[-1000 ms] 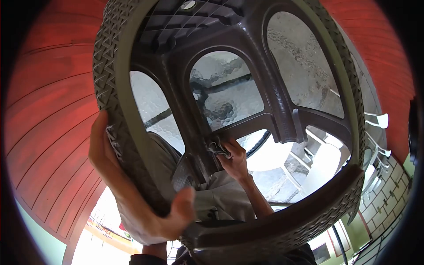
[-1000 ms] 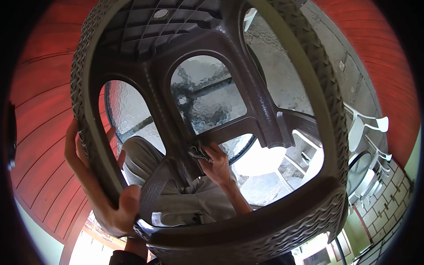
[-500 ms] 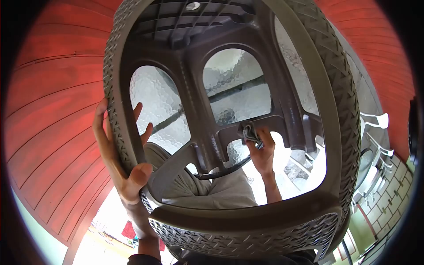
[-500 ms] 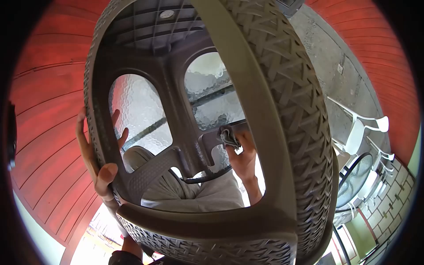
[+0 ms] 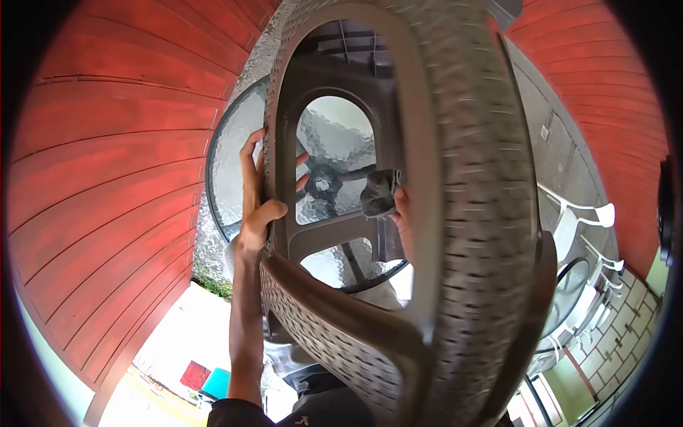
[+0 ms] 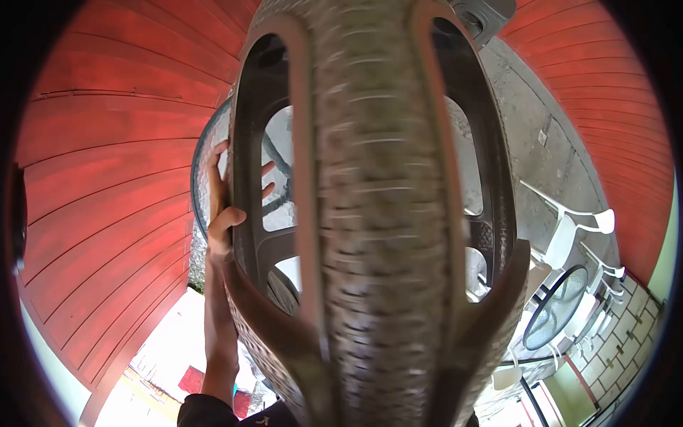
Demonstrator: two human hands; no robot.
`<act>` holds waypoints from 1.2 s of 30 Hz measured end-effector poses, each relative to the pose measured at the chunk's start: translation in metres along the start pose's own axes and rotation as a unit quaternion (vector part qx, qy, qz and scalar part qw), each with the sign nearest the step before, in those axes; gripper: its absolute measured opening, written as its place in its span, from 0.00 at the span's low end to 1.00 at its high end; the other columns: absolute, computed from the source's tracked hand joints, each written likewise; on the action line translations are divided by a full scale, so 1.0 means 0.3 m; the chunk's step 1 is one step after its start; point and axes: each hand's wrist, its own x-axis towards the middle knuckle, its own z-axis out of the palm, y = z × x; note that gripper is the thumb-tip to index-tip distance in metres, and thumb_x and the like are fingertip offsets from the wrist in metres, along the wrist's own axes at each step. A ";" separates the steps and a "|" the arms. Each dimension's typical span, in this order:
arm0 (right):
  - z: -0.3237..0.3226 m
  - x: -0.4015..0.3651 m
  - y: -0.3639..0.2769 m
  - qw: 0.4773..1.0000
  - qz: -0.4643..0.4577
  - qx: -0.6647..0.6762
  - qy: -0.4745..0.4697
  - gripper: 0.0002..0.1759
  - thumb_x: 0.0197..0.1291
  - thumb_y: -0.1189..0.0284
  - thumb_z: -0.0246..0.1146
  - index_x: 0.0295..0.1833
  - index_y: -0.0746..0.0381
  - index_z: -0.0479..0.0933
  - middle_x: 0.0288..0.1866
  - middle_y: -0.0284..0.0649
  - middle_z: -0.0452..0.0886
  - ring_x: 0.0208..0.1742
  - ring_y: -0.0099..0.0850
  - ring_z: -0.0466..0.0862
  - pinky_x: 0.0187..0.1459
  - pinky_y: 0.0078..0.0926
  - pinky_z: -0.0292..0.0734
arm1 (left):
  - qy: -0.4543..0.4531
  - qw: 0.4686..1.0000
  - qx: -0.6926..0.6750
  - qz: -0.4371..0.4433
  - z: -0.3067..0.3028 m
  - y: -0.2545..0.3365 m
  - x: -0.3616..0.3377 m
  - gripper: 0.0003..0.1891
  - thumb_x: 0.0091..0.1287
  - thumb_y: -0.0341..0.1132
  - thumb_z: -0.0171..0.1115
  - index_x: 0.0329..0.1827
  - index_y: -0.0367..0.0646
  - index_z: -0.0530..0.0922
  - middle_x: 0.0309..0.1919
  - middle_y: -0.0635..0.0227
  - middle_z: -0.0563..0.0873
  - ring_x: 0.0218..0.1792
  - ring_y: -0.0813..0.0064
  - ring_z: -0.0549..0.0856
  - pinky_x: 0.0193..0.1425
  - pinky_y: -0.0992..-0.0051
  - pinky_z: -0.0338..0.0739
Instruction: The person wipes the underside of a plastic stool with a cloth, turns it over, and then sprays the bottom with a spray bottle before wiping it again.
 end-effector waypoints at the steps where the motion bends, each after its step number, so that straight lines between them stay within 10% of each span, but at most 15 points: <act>1: 0.014 0.000 0.003 0.999 -0.011 -0.044 0.015 0.23 0.80 0.62 0.58 0.68 0.67 0.73 0.59 0.39 0.81 0.59 0.26 0.79 0.60 0.33 0.75 | 0.005 1.000 0.013 -0.006 -0.023 -0.010 -0.001 0.58 0.41 0.32 0.57 0.85 0.52 0.45 0.73 0.49 0.67 0.73 0.46 0.73 0.73 0.52 0.72; 7: 0.083 -0.010 -0.045 0.940 -0.152 -0.298 0.070 0.17 0.80 0.61 0.60 0.49 0.65 0.82 0.29 0.23 0.68 0.33 0.16 0.62 0.32 0.21 0.60 | 0.052 0.985 0.161 -0.022 -0.191 -0.244 -0.020 0.49 0.57 0.26 0.66 0.83 0.43 0.51 0.67 0.50 0.74 0.62 0.60 0.78 0.67 0.66 0.74; 10: 0.072 0.002 0.002 0.989 -0.053 -0.126 0.065 0.15 0.79 0.60 0.62 0.49 0.62 0.83 0.29 0.23 0.68 0.33 0.15 0.62 0.34 0.20 0.61 | 0.089 0.968 0.195 -0.129 -0.246 -0.398 -0.096 0.48 0.60 0.25 0.64 0.83 0.40 0.48 0.71 0.48 0.70 0.68 0.59 0.75 0.73 0.64 0.70; 14: 0.093 0.017 -0.010 0.999 0.037 -0.009 0.016 0.18 0.73 0.57 0.68 0.52 0.62 0.84 0.34 0.22 0.75 0.36 0.12 0.68 0.39 0.17 0.65 | 0.140 0.824 0.534 0.128 -0.129 -0.418 -0.049 0.39 0.59 0.22 0.66 0.75 0.34 0.59 0.69 0.44 0.70 0.63 0.52 0.77 0.70 0.60 0.72; 17: 0.099 0.034 -0.014 0.997 -0.005 -0.080 0.024 0.17 0.69 0.64 0.72 0.55 0.64 0.83 0.41 0.27 0.84 0.43 0.14 0.77 0.45 0.18 0.70 | 0.179 0.844 0.473 0.180 -0.036 -0.282 -0.045 0.23 0.60 0.28 0.72 0.58 0.31 0.75 0.55 0.48 0.82 0.59 0.52 0.84 0.66 0.59 0.78; 20: 0.115 0.045 0.010 0.992 -0.037 -0.115 0.046 0.14 0.69 0.69 0.72 0.55 0.65 0.84 0.41 0.28 0.85 0.43 0.15 0.77 0.47 0.19 0.71 | 0.002 0.948 0.313 -0.059 0.047 -0.257 0.019 0.20 0.63 0.33 0.75 0.53 0.30 0.79 0.41 0.54 0.87 0.49 0.61 0.89 0.55 0.64 0.83; 26: 0.106 0.072 0.009 0.994 -0.040 -0.069 0.081 0.10 0.70 0.69 0.68 0.47 0.66 0.82 0.37 0.30 0.84 0.44 0.15 0.78 0.49 0.19 0.71 | -0.074 0.932 0.307 -0.177 0.150 -0.312 0.142 0.19 0.68 0.35 0.74 0.55 0.31 0.81 0.38 0.59 0.89 0.44 0.78 0.88 0.50 0.73 0.84; 30: 0.029 0.100 0.008 0.998 -0.036 -0.013 0.050 0.08 0.68 0.70 0.66 0.45 0.64 0.80 0.46 0.36 0.84 0.52 0.22 0.79 0.58 0.22 0.70 | -0.064 0.978 0.124 -0.154 0.121 -0.414 0.146 0.15 0.69 0.27 0.70 0.57 0.33 0.82 0.46 0.62 0.88 0.50 0.80 0.86 0.58 0.76 0.80; 36: 0.039 0.121 -0.042 0.993 -0.049 0.064 -0.085 0.20 0.62 0.73 0.69 0.59 0.61 0.77 0.73 0.48 0.71 0.76 0.38 0.71 0.73 0.38 0.66 | -0.190 0.962 0.193 -0.028 0.115 -0.354 0.135 0.17 0.68 0.15 0.63 0.59 0.35 0.82 0.48 0.65 0.89 0.54 0.75 0.86 0.64 0.73 0.78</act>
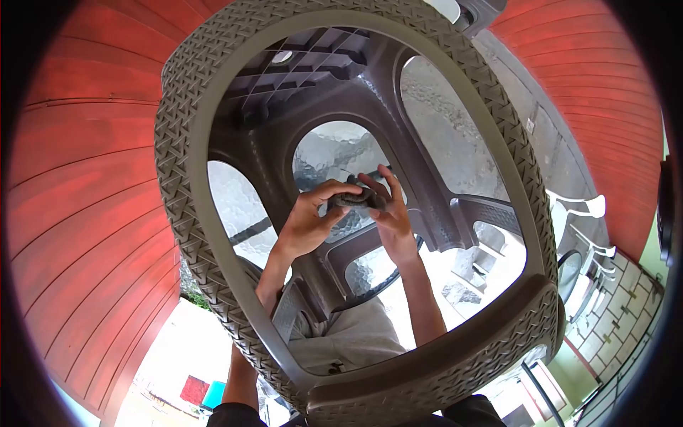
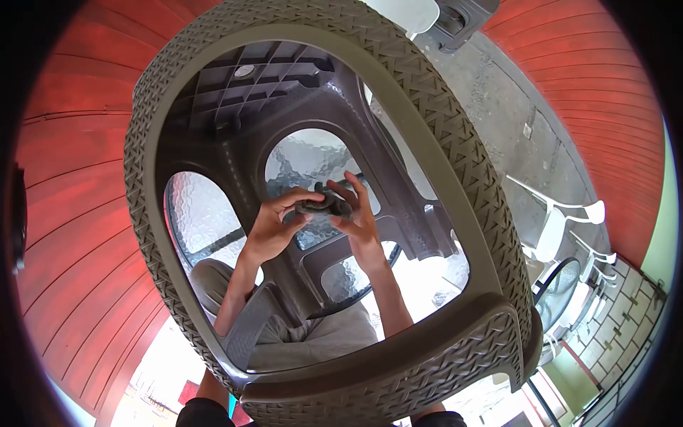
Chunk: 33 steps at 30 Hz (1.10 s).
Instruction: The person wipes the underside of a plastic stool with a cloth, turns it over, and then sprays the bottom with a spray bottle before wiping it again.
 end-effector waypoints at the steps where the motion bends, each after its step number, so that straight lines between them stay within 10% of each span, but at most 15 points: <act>1: -0.007 0.004 0.003 1.000 -0.003 -0.018 -0.025 0.22 0.61 0.73 0.70 0.61 0.60 0.76 0.76 0.49 0.69 0.78 0.39 0.69 0.74 0.40 0.65 | 0.021 1.000 -0.010 -0.009 0.004 0.011 -0.005 0.19 0.67 0.14 0.62 0.60 0.35 0.82 0.49 0.64 0.89 0.55 0.74 0.86 0.65 0.72 0.78; 6: -0.027 0.028 0.056 0.971 -0.102 -0.209 -0.057 0.26 0.62 0.80 0.67 0.67 0.62 0.75 0.74 0.48 0.72 0.77 0.39 0.72 0.77 0.42 0.64 | 0.102 0.994 -0.024 -0.037 0.007 0.024 -0.018 0.22 0.65 0.09 0.59 0.58 0.37 0.84 0.51 0.63 0.89 0.56 0.70 0.87 0.66 0.69 0.78; 24: -0.048 0.090 0.073 0.933 -0.024 -0.348 -0.090 0.25 0.57 0.87 0.52 0.60 0.67 0.82 0.57 0.45 0.87 0.61 0.36 0.86 0.67 0.32 0.75 | 0.107 0.911 0.353 0.183 -0.021 0.086 -0.052 0.22 0.55 0.18 0.73 0.53 0.46 0.89 0.37 0.67 0.92 0.37 0.66 0.88 0.50 0.68 0.77; 30: -0.007 0.088 0.008 0.964 0.094 0.124 -0.216 0.27 0.55 0.83 0.64 0.63 0.66 0.81 0.65 0.44 0.83 0.68 0.35 0.81 0.69 0.32 0.72 | 0.110 0.943 0.289 0.120 -0.015 0.112 -0.076 0.23 0.55 0.15 0.71 0.54 0.43 0.89 0.43 0.63 0.93 0.41 0.65 0.91 0.50 0.70 0.82; 33: -0.001 0.075 0.058 0.978 0.077 -0.088 -0.173 0.25 0.55 0.76 0.74 0.61 0.67 0.82 0.57 0.39 0.85 0.59 0.27 0.83 0.60 0.26 0.74 | 0.113 0.962 0.236 0.081 -0.032 0.118 -0.073 0.21 0.61 0.15 0.69 0.57 0.42 0.88 0.47 0.60 0.93 0.47 0.67 0.92 0.53 0.72 0.85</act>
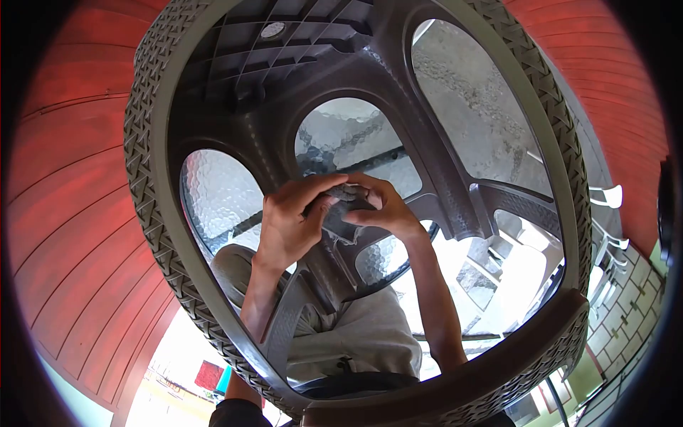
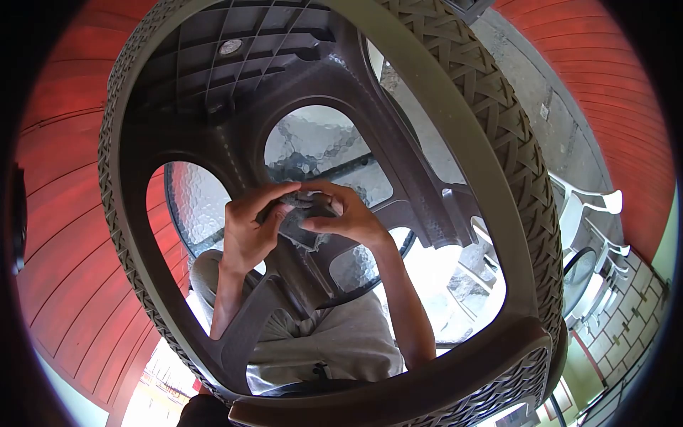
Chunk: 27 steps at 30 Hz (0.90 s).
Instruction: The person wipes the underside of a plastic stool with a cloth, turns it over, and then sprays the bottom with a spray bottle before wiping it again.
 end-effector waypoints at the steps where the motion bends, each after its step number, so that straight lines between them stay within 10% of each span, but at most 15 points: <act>1: -0.017 -0.002 0.030 0.999 0.033 -0.001 0.008 0.25 0.55 0.74 0.75 0.60 0.66 0.82 0.53 0.36 0.85 0.55 0.24 0.81 0.56 0.25 0.73 | 0.006 1.000 -0.013 -0.022 -0.006 -0.013 0.001 0.21 0.63 0.16 0.68 0.58 0.42 0.87 0.49 0.59 0.92 0.49 0.68 0.92 0.53 0.73 0.85; 9: 0.026 -0.027 0.130 0.980 0.021 0.142 0.138 0.23 0.56 0.72 0.77 0.56 0.63 0.81 0.42 0.30 0.83 0.44 0.18 0.78 0.48 0.20 0.69 | 0.037 0.997 -0.046 -0.051 0.084 -0.119 0.016 0.17 0.72 0.22 0.61 0.63 0.39 0.79 0.46 0.52 0.89 0.43 0.55 0.90 0.50 0.67 0.81; 15: 0.098 -0.036 0.098 0.958 -0.059 -0.083 0.267 0.38 0.59 0.73 0.73 0.74 0.63 0.68 0.70 0.44 0.74 0.72 0.33 0.75 0.73 0.33 0.65 | -0.016 0.990 -0.042 -0.133 0.089 -0.060 0.022 0.12 0.76 0.27 0.59 0.60 0.38 0.75 0.41 0.54 0.86 0.41 0.58 0.88 0.51 0.66 0.80; 22: 0.079 -0.061 0.098 0.958 -0.091 0.194 0.190 0.39 0.74 0.47 0.52 0.80 0.62 0.62 0.79 0.48 0.66 0.82 0.44 0.63 0.81 0.42 0.57 | -0.069 0.929 -0.343 -0.123 0.066 -0.039 0.010 0.16 0.74 0.30 0.67 0.61 0.40 0.74 0.50 0.69 0.80 0.50 0.78 0.80 0.58 0.77 0.72; 25: 0.092 -0.067 0.079 0.871 -0.024 0.487 0.064 0.46 0.74 0.37 0.47 0.83 0.62 0.58 0.81 0.50 0.64 0.80 0.45 0.66 0.80 0.43 0.60 | -0.137 0.824 -0.526 -0.161 0.047 -0.042 0.009 0.19 0.71 0.31 0.71 0.61 0.40 0.74 0.50 0.67 0.81 0.54 0.77 0.81 0.62 0.75 0.72; 27: 0.078 -0.043 0.101 0.820 -0.015 0.569 -0.060 0.51 0.73 0.33 0.45 0.85 0.61 0.56 0.82 0.51 0.63 0.79 0.45 0.69 0.79 0.43 0.62 | -0.143 0.847 -0.491 -0.145 0.052 -0.065 0.004 0.20 0.71 0.30 0.71 0.62 0.40 0.74 0.53 0.65 0.83 0.57 0.76 0.81 0.64 0.73 0.73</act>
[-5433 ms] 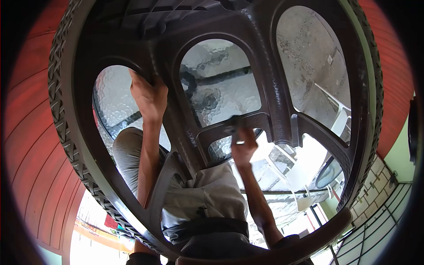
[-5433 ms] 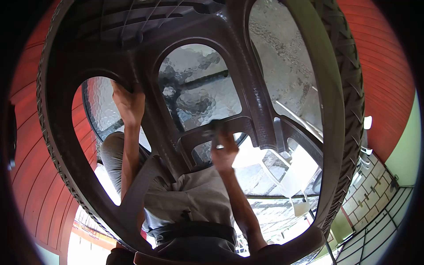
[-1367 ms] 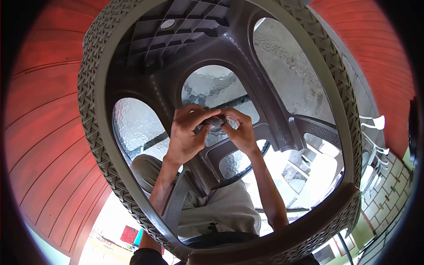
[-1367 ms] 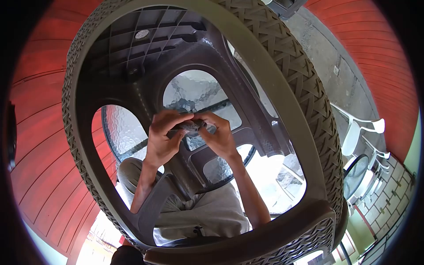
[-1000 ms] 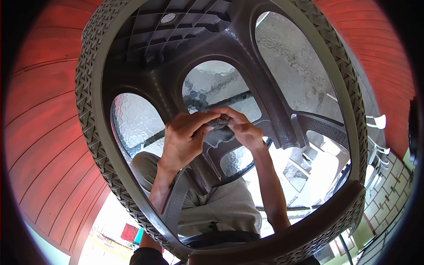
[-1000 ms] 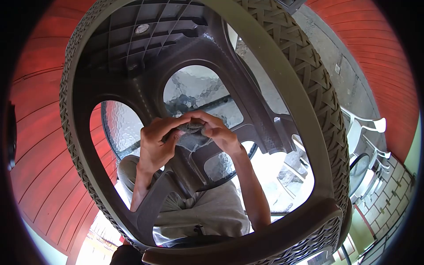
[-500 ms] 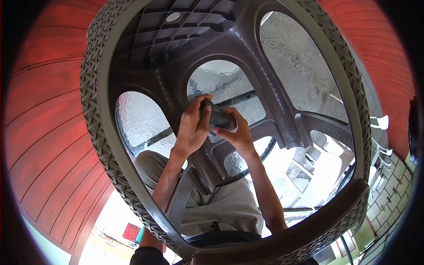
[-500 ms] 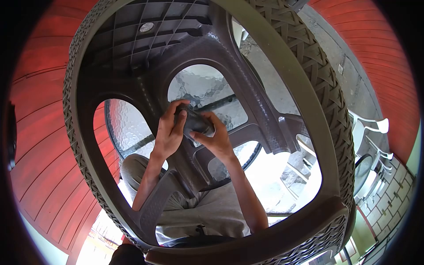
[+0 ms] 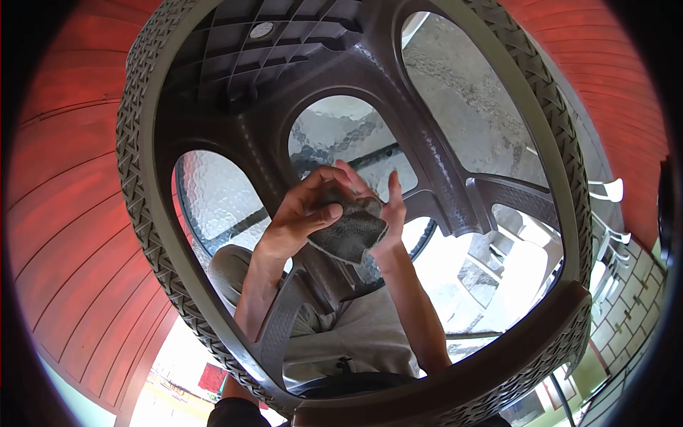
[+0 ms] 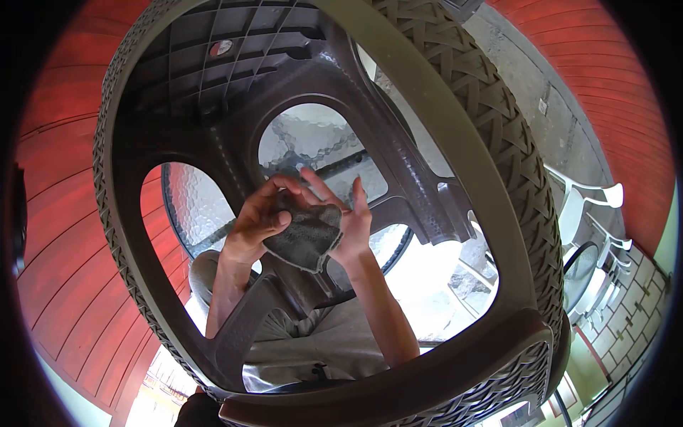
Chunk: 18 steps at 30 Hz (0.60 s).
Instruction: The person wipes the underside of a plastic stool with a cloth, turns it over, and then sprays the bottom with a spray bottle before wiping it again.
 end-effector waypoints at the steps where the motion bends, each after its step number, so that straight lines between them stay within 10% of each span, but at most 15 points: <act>1: 0.016 0.002 0.005 0.998 0.005 -0.016 0.063 0.51 0.72 0.32 0.45 0.84 0.61 0.59 0.79 0.48 0.69 0.74 0.43 0.75 0.75 0.41 0.68 | 0.020 0.999 0.048 0.010 0.003 0.003 0.004 0.20 0.71 0.29 0.71 0.62 0.40 0.74 0.52 0.65 0.84 0.57 0.75 0.82 0.64 0.72 0.73; 4: -0.035 0.003 0.012 1.000 0.007 0.022 0.009 0.49 0.72 0.32 0.46 0.82 0.61 0.64 0.74 0.42 0.77 0.71 0.37 0.78 0.70 0.37 0.71 | 0.124 0.975 0.185 0.026 -0.014 -0.017 0.013 0.20 0.69 0.26 0.71 0.62 0.40 0.74 0.51 0.64 0.86 0.54 0.73 0.85 0.61 0.71 0.77; 7: -0.043 0.003 0.006 0.979 -0.011 -0.143 0.145 0.39 0.75 0.43 0.54 0.78 0.62 0.70 0.70 0.37 0.81 0.69 0.31 0.79 0.68 0.32 0.70 | 0.176 0.921 0.337 0.080 -0.026 -0.051 0.024 0.21 0.66 0.23 0.70 0.61 0.40 0.74 0.51 0.59 0.87 0.50 0.67 0.88 0.55 0.69 0.81; 11: -0.009 0.014 0.045 0.942 -0.053 -0.247 0.221 0.27 0.78 0.57 0.58 0.75 0.60 0.72 0.64 0.35 0.83 0.63 0.29 0.81 0.66 0.32 0.70 | 0.218 0.769 0.585 0.136 -0.014 -0.072 0.032 0.28 0.62 0.18 0.68 0.66 0.40 0.72 0.53 0.56 0.87 0.49 0.64 0.90 0.53 0.72 0.83; 14: 0.032 0.049 0.118 0.901 -0.118 -0.350 0.228 0.28 0.76 0.59 0.61 0.74 0.63 0.73 0.63 0.34 0.81 0.67 0.26 0.76 0.70 0.28 0.64 | 0.195 0.754 0.616 0.119 0.005 -0.076 0.036 0.31 0.59 0.17 0.66 0.68 0.41 0.72 0.52 0.54 0.87 0.53 0.56 0.90 0.53 0.69 0.85; 18: 0.009 0.089 0.059 0.872 -0.156 -0.388 0.253 0.24 0.76 0.66 0.63 0.71 0.65 0.72 0.61 0.36 0.80 0.62 0.26 0.78 0.66 0.29 0.69 | 0.180 0.898 0.389 0.101 0.055 -0.068 0.035 0.32 0.58 0.16 0.62 0.69 0.40 0.71 0.52 0.52 0.86 0.56 0.52 0.88 0.54 0.63 0.85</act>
